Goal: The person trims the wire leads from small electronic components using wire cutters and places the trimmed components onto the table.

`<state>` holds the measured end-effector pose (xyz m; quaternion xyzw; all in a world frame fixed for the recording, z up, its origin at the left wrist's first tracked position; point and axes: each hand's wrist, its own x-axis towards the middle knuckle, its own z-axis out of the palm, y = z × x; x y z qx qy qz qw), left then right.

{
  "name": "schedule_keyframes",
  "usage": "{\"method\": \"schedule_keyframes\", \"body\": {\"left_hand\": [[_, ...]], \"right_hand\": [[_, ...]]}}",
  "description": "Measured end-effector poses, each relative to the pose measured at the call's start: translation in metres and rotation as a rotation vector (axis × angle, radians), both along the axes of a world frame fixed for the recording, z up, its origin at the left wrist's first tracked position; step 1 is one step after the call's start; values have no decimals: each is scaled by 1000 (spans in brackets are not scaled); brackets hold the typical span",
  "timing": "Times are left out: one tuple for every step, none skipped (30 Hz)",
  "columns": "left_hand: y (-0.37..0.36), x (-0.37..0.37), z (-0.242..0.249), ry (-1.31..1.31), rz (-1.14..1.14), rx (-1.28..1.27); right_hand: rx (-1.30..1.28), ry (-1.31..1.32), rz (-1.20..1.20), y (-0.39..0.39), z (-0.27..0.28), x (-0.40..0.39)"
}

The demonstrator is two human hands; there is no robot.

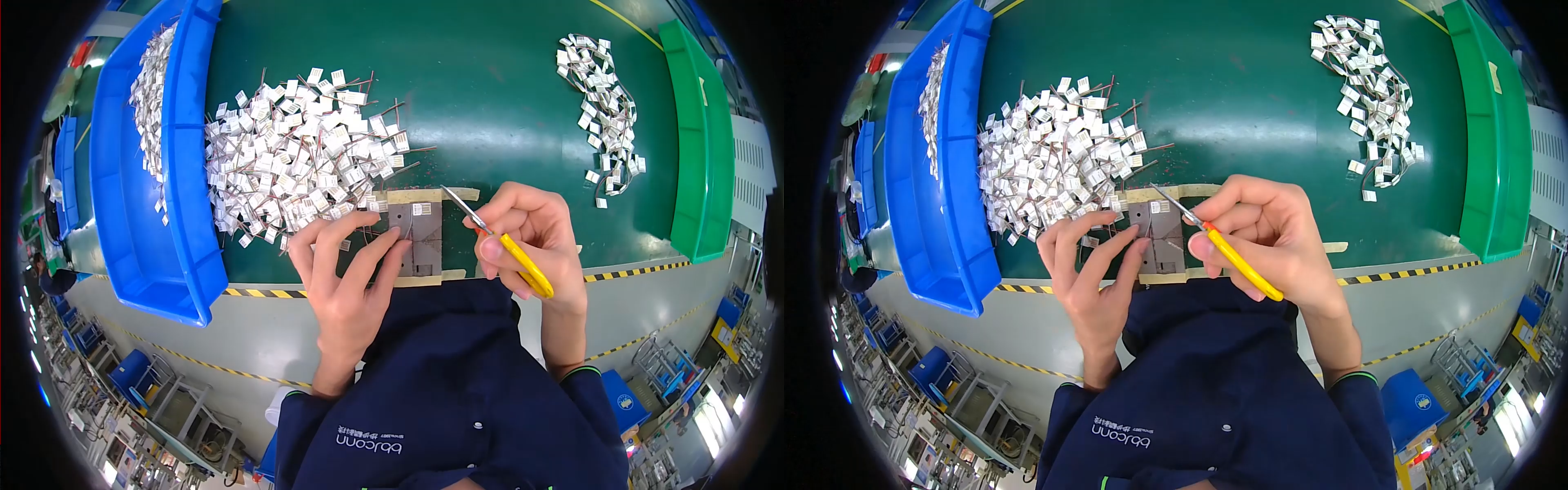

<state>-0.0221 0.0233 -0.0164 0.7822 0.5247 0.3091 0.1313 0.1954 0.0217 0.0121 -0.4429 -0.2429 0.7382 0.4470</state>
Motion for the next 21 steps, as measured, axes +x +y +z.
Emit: {"method": "schedule_keyframes", "body": {"left_hand": [[0, 1, 0, -4, 5, -3], [0, 1, 0, -8, 9, -7], [0, 2, 1, -12, 14, -11], [0, 4, 3, -15, 18, -28], [1, 7, 7, -17, 21, -44], [1, 8, 9, -19, 24, -62], [0, 8, 8, -16, 22, -44], [0, 8, 4, -12, 20, -26], [0, 8, 2, -9, 17, -6], [0, 8, 1, -5, 26, -5], [-2, 9, 0, -1, 34, -5], [-2, 8, 0, 4, 43, -5], [-1, 9, 0, 23, 44, -15], [-1, 11, 1, 43, 46, -27], [-2, 13, 1, 62, 49, -38], [-1, 14, 1, 78, 53, -48], [0, 15, 0, 95, 59, -56], [0, 16, 1, 112, 64, -63], [1, 17, 0, 110, 77, -52], [1, 17, 0, 108, 88, -42], [1, 17, 0, 106, 98, -33]], "right_hand": [[0, 0, 3, 0, -1, 0], [0, -1, 7, 0, -2, 1], [-1, 0, 11, 0, -3, 1], [-2, -1, 24, 0, -3, 2], [-3, -2, 36, 1, -3, 3], [-4, -3, 49, 1, -3, 3], [-11, -3, 43, 0, -4, 3], [-17, -2, 37, 0, -4, 2], [-22, -3, 30, 0, -4, 1], [-11, -11, 19, 0, -4, -1], [-1, -20, 8, -1, -4, -3], [9, -27, -2, -1, -5, -4], [-6, -10, 12, 0, -5, -3], [-21, 7, 28, 0, -5, -1], [-36, 23, 45, 1, -5, 0], [-15, -2, 45, 0, -6, 0], [8, -27, 46, 0, -8, -1], [32, -51, 47, 1, -9, -2], [32, -79, 44, 2, -8, -2], [30, -107, 39, 3, -7, -2], [28, -136, 34, 3, -6, -2]]}}
